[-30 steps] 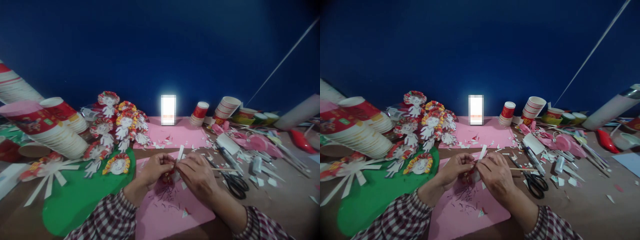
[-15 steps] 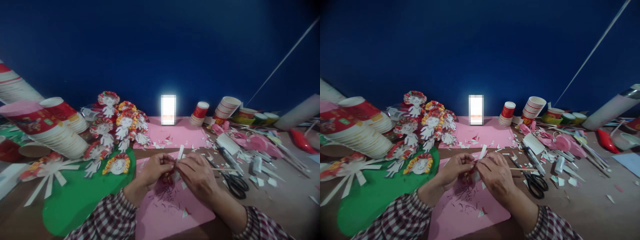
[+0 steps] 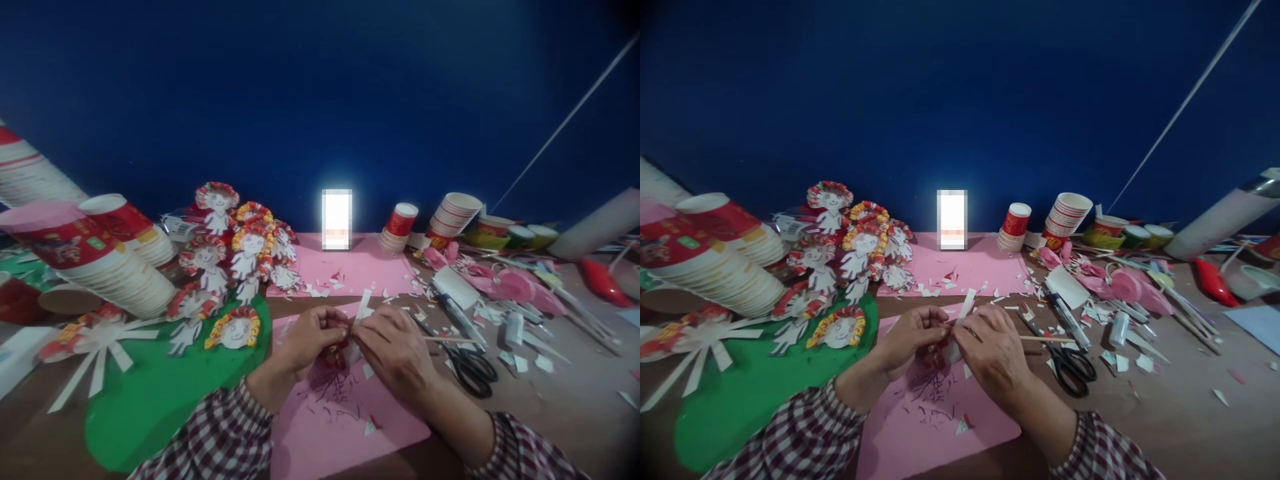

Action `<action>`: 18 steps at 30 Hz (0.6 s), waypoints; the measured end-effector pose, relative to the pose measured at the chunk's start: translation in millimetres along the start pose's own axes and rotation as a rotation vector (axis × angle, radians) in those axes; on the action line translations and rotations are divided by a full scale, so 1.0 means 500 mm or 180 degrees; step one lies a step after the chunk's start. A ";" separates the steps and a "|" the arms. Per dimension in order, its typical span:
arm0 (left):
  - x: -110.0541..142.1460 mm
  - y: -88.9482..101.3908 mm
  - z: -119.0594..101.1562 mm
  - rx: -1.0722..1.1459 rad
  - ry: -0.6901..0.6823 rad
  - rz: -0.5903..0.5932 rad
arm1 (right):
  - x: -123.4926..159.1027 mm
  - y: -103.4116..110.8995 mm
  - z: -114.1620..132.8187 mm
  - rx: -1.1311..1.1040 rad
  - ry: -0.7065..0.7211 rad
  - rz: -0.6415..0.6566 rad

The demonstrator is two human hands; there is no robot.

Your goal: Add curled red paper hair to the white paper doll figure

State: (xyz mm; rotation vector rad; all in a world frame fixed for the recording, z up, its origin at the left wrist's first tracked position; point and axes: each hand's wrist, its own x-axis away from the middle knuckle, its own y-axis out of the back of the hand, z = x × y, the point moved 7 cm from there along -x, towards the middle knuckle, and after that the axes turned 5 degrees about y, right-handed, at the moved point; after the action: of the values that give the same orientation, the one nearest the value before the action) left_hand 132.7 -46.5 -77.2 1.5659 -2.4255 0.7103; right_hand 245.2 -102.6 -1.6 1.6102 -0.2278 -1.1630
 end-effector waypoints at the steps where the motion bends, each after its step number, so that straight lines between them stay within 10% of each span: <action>1: 0.000 0.000 -0.001 -0.0005 -0.0005 0.0001 | 0.001 -0.001 0.000 0.0012 -0.0004 0.0018; 18: 0.004 -0.002 -0.002 0.0065 0.0074 -0.0034 | 0.004 0.002 -0.002 -0.0066 -0.0044 0.0010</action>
State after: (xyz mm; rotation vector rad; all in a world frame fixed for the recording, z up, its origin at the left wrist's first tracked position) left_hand 132.5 -47.9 -75.1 1.5680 -2.3991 0.7493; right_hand 247.1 -103.6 -1.8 1.5835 -0.2266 -1.1708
